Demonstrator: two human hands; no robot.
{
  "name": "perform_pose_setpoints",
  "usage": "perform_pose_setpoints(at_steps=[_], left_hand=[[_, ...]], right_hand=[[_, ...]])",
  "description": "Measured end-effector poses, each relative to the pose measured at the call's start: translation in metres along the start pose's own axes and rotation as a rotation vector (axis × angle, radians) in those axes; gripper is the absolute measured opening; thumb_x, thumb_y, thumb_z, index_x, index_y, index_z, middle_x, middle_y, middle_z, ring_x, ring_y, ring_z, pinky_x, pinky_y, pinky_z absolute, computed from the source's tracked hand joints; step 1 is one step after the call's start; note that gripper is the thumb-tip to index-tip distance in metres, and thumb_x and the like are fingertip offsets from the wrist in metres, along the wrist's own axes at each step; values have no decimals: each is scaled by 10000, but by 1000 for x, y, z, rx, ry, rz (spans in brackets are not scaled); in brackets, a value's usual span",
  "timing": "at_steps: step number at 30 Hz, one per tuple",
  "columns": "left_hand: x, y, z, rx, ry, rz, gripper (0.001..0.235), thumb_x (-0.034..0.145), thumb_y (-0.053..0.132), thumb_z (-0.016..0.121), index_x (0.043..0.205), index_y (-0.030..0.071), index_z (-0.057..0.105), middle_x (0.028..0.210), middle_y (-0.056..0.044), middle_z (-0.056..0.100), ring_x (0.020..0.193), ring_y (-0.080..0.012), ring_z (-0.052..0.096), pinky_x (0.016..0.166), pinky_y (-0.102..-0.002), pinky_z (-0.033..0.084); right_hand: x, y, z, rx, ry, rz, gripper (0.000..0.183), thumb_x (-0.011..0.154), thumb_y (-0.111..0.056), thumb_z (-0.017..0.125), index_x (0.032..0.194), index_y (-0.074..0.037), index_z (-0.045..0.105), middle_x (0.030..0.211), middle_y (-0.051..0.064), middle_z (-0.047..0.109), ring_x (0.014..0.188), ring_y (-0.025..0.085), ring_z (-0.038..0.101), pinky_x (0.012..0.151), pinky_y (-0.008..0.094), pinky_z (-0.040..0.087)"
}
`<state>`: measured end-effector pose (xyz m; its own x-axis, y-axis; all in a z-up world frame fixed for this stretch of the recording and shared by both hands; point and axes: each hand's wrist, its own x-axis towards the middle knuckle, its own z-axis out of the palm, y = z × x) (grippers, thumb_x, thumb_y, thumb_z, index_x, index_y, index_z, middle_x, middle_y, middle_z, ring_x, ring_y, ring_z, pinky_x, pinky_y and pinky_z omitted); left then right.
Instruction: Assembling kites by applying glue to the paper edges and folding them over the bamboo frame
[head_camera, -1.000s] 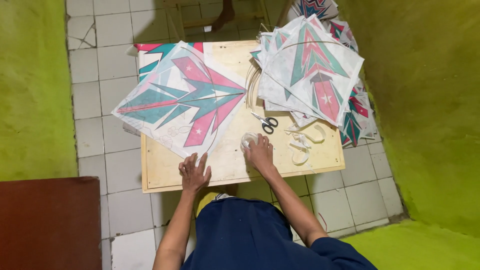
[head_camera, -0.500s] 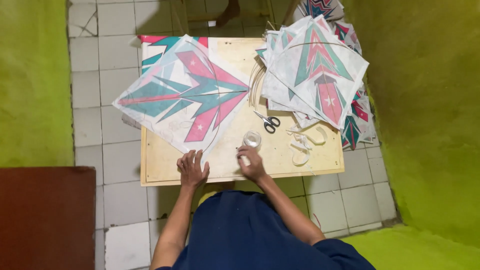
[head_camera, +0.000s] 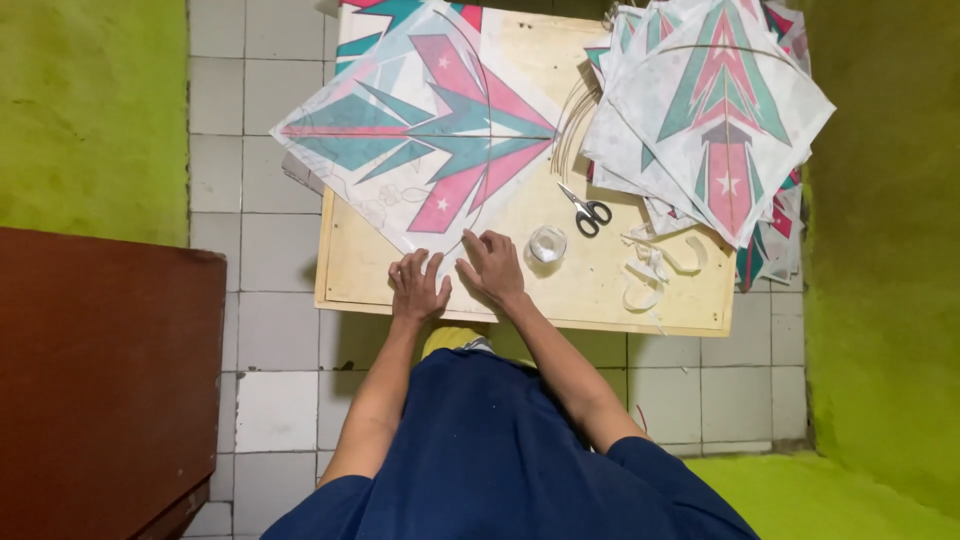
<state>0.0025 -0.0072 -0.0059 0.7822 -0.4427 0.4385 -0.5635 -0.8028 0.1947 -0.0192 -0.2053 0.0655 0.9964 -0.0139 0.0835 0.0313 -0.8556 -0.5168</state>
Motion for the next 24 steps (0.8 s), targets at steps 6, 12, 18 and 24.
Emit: perform_pose_setpoints(at_steps=[6, 12, 18, 24], left_hand=[[-2, -2, 0, 8, -50, 0, 424, 905, 464, 519, 1259, 248, 606, 1244, -40, 458, 1191, -239, 412, 974, -439, 276], [-4, -3, 3, -14, -17, -2, 413, 908, 465, 498, 1236, 249, 624, 1229, -56, 464, 1190, -254, 407, 978, -453, 274], [-2, -2, -1, 2, 9, 5, 392, 910, 460, 499, 1222, 267, 636, 1214, -49, 472, 1185, -253, 408, 963, -451, 276], [-3, -1, -4, 20, -35, -8, 388, 914, 467, 489, 1226, 285, 629, 1210, -38, 472, 1186, -238, 399, 966, -438, 266]], right_hand=[[-3, 15, 24, -120, 73, -64, 539, 1006, -531, 458, 1410, -180, 524, 1079, 140, 538, 1086, 378, 596, 898, 475, 503], [-2, 16, 23, -174, 60, -145, 487, 1008, -518, 403, 1355, -217, 565, 1062, 103, 480, 1075, 362, 568, 831, 456, 495], [-1, 14, 22, -194, 31, -182, 481, 1008, -541, 365, 1349, -270, 570, 1070, 76, 464, 1077, 339, 552, 837, 432, 494], [0, 17, 30, -154, 71, -72, 518, 1017, -454, 445, 1407, -130, 553, 1148, 153, 494, 1139, 395, 536, 877, 466, 480]])
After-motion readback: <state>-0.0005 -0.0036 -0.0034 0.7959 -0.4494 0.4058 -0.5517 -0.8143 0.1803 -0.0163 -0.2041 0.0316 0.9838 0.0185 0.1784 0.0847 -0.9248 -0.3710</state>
